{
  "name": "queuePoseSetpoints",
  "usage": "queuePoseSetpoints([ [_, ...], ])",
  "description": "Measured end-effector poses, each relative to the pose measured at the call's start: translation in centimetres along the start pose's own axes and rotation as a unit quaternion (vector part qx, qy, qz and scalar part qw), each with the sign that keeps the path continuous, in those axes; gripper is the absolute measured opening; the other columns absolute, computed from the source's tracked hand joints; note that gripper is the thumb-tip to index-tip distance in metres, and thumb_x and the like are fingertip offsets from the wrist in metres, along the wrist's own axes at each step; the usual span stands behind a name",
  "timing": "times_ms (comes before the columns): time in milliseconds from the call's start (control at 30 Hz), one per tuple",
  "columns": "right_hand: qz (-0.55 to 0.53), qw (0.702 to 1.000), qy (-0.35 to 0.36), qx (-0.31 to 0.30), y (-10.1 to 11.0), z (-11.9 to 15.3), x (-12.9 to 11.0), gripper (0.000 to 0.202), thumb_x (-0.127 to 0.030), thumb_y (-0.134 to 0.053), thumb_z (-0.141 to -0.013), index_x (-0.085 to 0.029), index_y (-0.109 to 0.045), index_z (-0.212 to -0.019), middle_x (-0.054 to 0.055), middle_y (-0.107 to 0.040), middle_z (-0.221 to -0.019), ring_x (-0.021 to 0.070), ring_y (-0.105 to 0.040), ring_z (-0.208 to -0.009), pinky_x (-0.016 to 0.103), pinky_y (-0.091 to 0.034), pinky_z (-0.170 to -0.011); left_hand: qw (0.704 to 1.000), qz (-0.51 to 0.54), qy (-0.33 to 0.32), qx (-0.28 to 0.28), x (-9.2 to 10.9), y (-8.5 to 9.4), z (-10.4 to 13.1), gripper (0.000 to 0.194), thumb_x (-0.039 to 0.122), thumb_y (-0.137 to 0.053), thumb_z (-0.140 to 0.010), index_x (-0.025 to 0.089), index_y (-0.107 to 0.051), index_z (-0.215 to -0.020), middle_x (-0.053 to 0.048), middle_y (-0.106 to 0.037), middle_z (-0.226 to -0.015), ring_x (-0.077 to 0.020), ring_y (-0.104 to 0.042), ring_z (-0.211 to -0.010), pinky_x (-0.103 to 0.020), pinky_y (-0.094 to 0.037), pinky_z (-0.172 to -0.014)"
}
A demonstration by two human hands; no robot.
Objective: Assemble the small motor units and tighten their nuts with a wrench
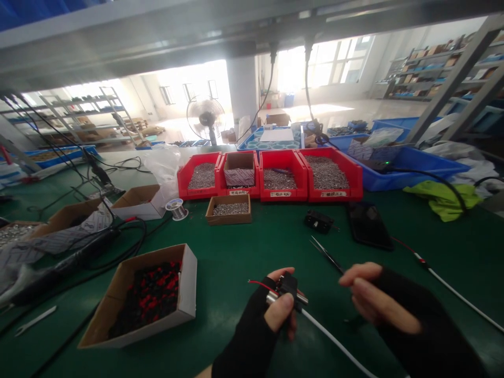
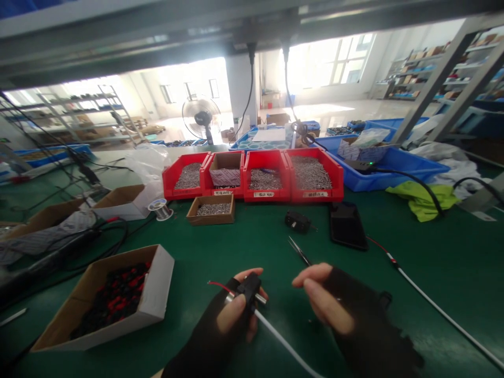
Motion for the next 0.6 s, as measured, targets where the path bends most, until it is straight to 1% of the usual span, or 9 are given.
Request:
queuePoseSetpoints([
  [67,-0.032,0.992,-0.053,-0.11,-3.3,0.3,0.5,0.031,-0.041,-0.05,-0.096,-0.02,-0.07,-0.083,0.0,-0.069,-0.069,0.0128,-0.066,-0.06,0.017,-0.052,-0.052,1.0,-0.015,-0.011,0.003,0.1,0.2,0.0,0.089,0.068,-0.067,-0.076,0.007,-0.042,-0.137,-0.008,-0.058,-0.09,-0.0116,-0.048,-0.063,-0.026,-0.039,-0.061],
  [100,-0.033,0.988,-0.047,-0.142,-4.5,0.6,0.2,0.033,-0.04,-0.047,-0.098,-0.021,-0.07,-0.081,-0.001,-0.07,-0.072,0.0122,-0.068,-0.066,0.017,-0.053,-0.058,1.0,-0.025,-0.018,0.006,0.1,0.4,-0.1,0.09,0.068,-0.066,-0.077,0.007,-0.041,-0.138,-0.007,-0.058,-0.086,-0.012,-0.048,-0.063,-0.027,-0.039,-0.061],
  [133,-0.02,0.989,-0.012,-0.147,-5.0,0.8,-0.6,0.034,-0.037,-0.045,-0.1,-0.023,-0.069,-0.081,-0.003,-0.069,-0.073,0.0106,-0.067,-0.067,0.016,-0.053,-0.061,0.999,-0.035,-0.021,0.011,0.1,0.6,-0.1,0.091,0.068,-0.066,-0.077,0.007,-0.039,-0.139,-0.006,-0.057,-0.084,-0.0123,-0.048,-0.063,-0.027,-0.039,-0.062],
  [200,0.035,0.99,0.101,-0.097,-4.6,1.4,-2.5,0.024,-0.03,-0.046,-0.1,-0.027,-0.067,-0.088,-0.004,-0.066,-0.075,0.0085,-0.065,-0.068,0.017,-0.051,-0.062,0.998,-0.059,-0.02,0.024,-0.1,0.9,0.0,0.091,0.067,-0.067,-0.078,0.008,-0.038,-0.141,-0.006,-0.057,-0.086,-0.0125,-0.047,-0.066,-0.027,-0.039,-0.064],
  [267,0.106,0.97,0.215,-0.048,-3.9,2.4,-4.2,0.013,-0.021,-0.055,-0.096,-0.029,-0.063,-0.102,-0.003,-0.064,-0.083,0.0094,-0.064,-0.073,0.02,-0.052,-0.069,0.997,-0.072,-0.015,0.027,-0.1,0.9,0.1,0.092,0.066,-0.068,-0.077,0.01,-0.036,-0.142,-0.007,-0.057,-0.093,-0.0121,-0.044,-0.067,-0.027,-0.038,-0.064],
  [333,0.165,0.942,0.29,-0.036,-3.8,3.4,-4.9,0.022,-0.017,-0.061,-0.092,-0.025,-0.059,-0.112,0.001,-0.065,-0.09,0.0122,-0.065,-0.081,0.024,-0.054,-0.078,0.997,-0.074,-0.012,0.02,-0.2,0.6,0.4,0.094,0.065,-0.069,-0.077,0.01,-0.033,-0.144,-0.008,-0.057,-0.095,-0.0125,-0.043,-0.069,-0.027,-0.038,-0.065],
  [400,0.207,0.916,0.341,-0.034,-4.2,4.0,-4.9,0.025,-0.017,-0.062,-0.091,-0.021,-0.058,-0.115,0.003,-0.069,-0.091,0.0136,-0.067,-0.083,0.026,-0.056,-0.083,0.997,-0.077,-0.019,0.006,-0.2,0.2,0.5,0.096,0.063,-0.07,-0.077,0.009,-0.03,-0.145,-0.007,-0.056,-0.091,-0.0134,-0.043,-0.07,-0.027,-0.039,-0.067],
  [467,0.202,0.912,0.354,-0.037,-4.5,4.2,-4.5,0.023,-0.013,-0.06,-0.091,-0.02,-0.057,-0.113,0.002,-0.069,-0.087,0.0122,-0.068,-0.079,0.023,-0.058,-0.077,0.996,-0.081,-0.039,-0.014,-0.2,-0.2,0.7,0.094,0.059,-0.07,-0.079,0.011,-0.028,-0.147,-0.007,-0.056,-0.092,-0.015,-0.047,-0.075,-0.028,-0.04,-0.07],
  [600,0.109,0.944,0.308,-0.036,-4.4,4.2,-4.3,0.022,-0.008,-0.057,-0.09,-0.022,-0.06,-0.107,0.0,-0.068,-0.079,0.0108,-0.067,-0.069,0.016,-0.057,-0.063,0.993,-0.085,-0.07,-0.05,0.0,-0.6,0.9,0.085,0.044,-0.072,-0.083,0.017,-0.026,-0.15,-0.01,-0.057,-0.103,-0.0183,-0.053,-0.087,-0.03,-0.044,-0.078],
])
Point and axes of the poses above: each hand's wrist, its own z-axis away from the middle knuckle, its own y-axis out of the back of the hand, x = y × z, the point moved 8 cm from there along -z, towards the middle knuckle
